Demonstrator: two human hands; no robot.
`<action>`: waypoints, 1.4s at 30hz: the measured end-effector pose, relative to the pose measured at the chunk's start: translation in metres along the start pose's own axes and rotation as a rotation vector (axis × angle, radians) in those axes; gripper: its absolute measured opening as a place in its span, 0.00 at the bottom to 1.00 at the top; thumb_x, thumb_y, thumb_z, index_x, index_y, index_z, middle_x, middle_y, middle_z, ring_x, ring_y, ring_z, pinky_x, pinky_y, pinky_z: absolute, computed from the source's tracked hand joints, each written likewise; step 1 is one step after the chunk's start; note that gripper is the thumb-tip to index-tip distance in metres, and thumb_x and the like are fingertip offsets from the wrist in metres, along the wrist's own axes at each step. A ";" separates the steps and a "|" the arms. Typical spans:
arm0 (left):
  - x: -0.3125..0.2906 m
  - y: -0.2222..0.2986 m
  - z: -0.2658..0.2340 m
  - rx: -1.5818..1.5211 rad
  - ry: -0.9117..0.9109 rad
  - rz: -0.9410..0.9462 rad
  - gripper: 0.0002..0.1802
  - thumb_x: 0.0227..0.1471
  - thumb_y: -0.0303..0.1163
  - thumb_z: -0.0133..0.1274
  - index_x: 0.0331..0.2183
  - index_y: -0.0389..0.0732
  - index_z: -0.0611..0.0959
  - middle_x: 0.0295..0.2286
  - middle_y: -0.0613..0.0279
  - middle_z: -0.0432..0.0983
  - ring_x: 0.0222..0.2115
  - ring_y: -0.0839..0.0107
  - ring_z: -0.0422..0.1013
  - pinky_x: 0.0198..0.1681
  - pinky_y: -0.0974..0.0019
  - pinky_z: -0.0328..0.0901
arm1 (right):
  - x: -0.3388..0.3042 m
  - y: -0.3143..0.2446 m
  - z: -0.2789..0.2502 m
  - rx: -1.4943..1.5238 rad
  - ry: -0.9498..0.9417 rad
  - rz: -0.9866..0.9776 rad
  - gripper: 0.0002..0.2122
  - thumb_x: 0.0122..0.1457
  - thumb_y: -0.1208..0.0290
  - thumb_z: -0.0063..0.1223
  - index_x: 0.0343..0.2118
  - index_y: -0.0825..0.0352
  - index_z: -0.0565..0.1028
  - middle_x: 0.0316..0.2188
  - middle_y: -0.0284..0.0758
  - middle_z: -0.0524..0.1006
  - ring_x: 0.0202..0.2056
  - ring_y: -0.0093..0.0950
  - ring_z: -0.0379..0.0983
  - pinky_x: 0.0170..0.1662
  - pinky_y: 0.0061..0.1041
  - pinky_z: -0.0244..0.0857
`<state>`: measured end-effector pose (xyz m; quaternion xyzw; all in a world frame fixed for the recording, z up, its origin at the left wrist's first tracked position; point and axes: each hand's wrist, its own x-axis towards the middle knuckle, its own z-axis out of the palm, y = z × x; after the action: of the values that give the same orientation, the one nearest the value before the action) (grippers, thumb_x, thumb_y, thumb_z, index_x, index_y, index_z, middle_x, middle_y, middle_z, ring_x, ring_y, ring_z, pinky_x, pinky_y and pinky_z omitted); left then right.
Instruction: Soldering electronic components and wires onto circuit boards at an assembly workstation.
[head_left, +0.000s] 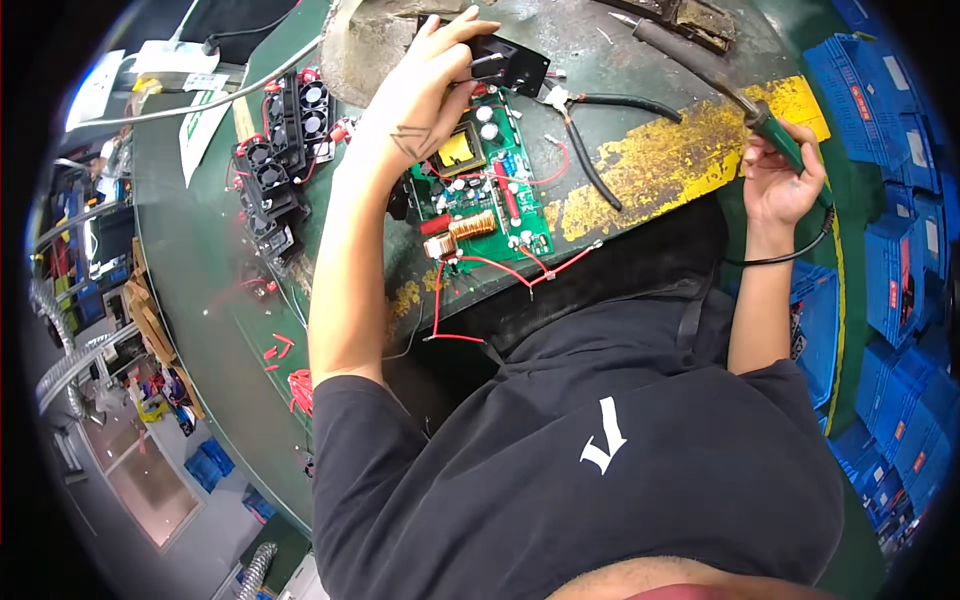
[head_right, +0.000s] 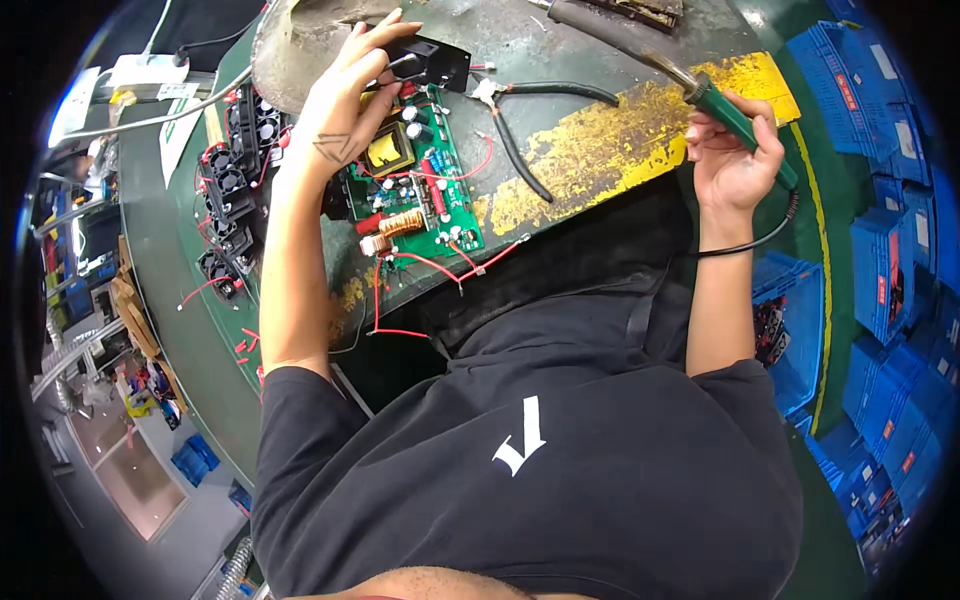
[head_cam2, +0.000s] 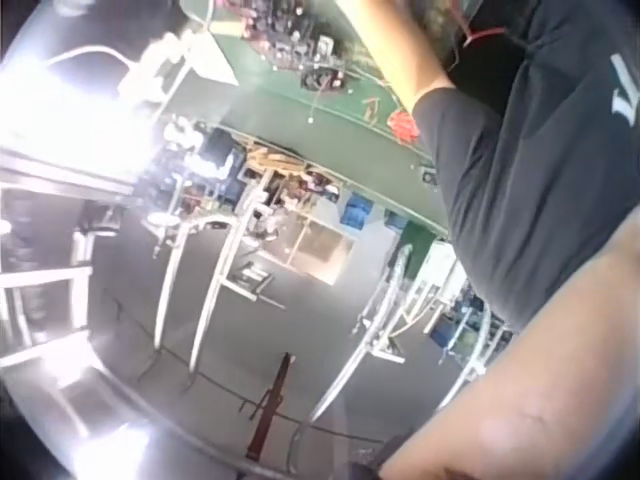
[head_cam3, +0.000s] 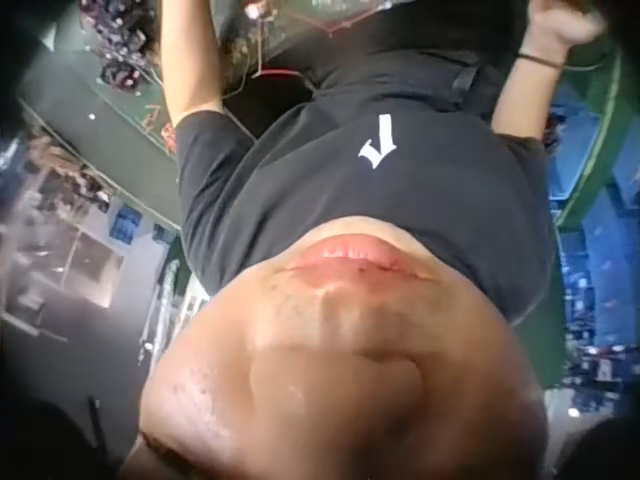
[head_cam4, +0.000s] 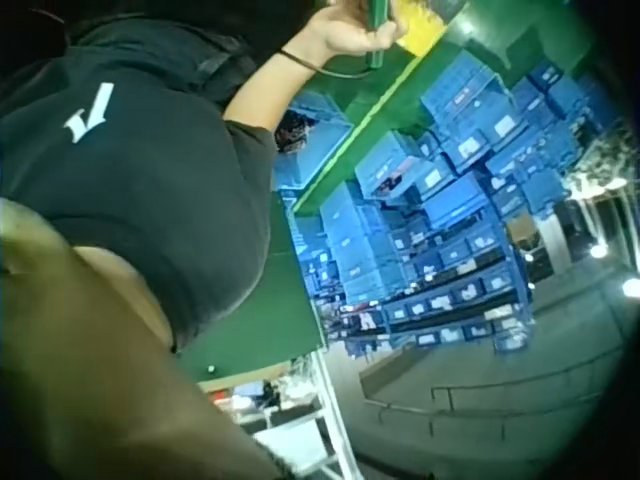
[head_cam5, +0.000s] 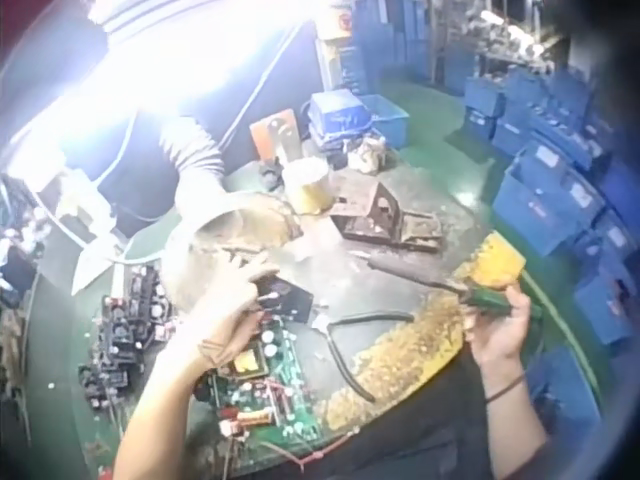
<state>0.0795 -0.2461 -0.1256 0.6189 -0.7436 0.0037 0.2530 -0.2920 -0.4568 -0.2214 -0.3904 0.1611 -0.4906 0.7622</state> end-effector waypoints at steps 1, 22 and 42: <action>0.000 0.000 -0.002 -0.065 -0.022 -0.033 0.12 0.44 0.17 0.59 0.31 0.35 0.73 0.56 0.44 0.72 0.58 0.39 0.65 0.60 0.46 0.61 | 0.000 -0.001 0.000 0.021 -0.005 0.010 0.20 0.65 0.55 0.42 0.44 0.68 0.76 0.31 0.50 0.82 0.26 0.37 0.79 0.22 0.28 0.68; 0.026 0.005 -0.013 -0.044 -0.366 -0.017 0.17 0.42 0.15 0.57 0.35 0.32 0.70 0.56 0.38 0.67 0.58 0.32 0.60 0.62 0.41 0.56 | -0.005 -0.006 0.005 0.023 -0.049 0.001 0.22 0.66 0.55 0.38 0.49 0.70 0.74 0.35 0.56 0.81 0.28 0.39 0.78 0.23 0.27 0.69; 0.017 0.028 -0.006 0.102 -0.207 -0.087 0.09 0.45 0.16 0.56 0.29 0.31 0.72 0.55 0.43 0.71 0.63 0.31 0.56 0.65 0.41 0.55 | -0.008 -0.006 0.006 0.010 -0.066 -0.017 0.23 0.66 0.55 0.38 0.50 0.72 0.74 0.36 0.56 0.80 0.27 0.39 0.78 0.22 0.27 0.68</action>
<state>0.0541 -0.2537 -0.1053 0.6596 -0.7372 -0.0332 0.1428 -0.2961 -0.4487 -0.2141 -0.4039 0.1302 -0.4846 0.7649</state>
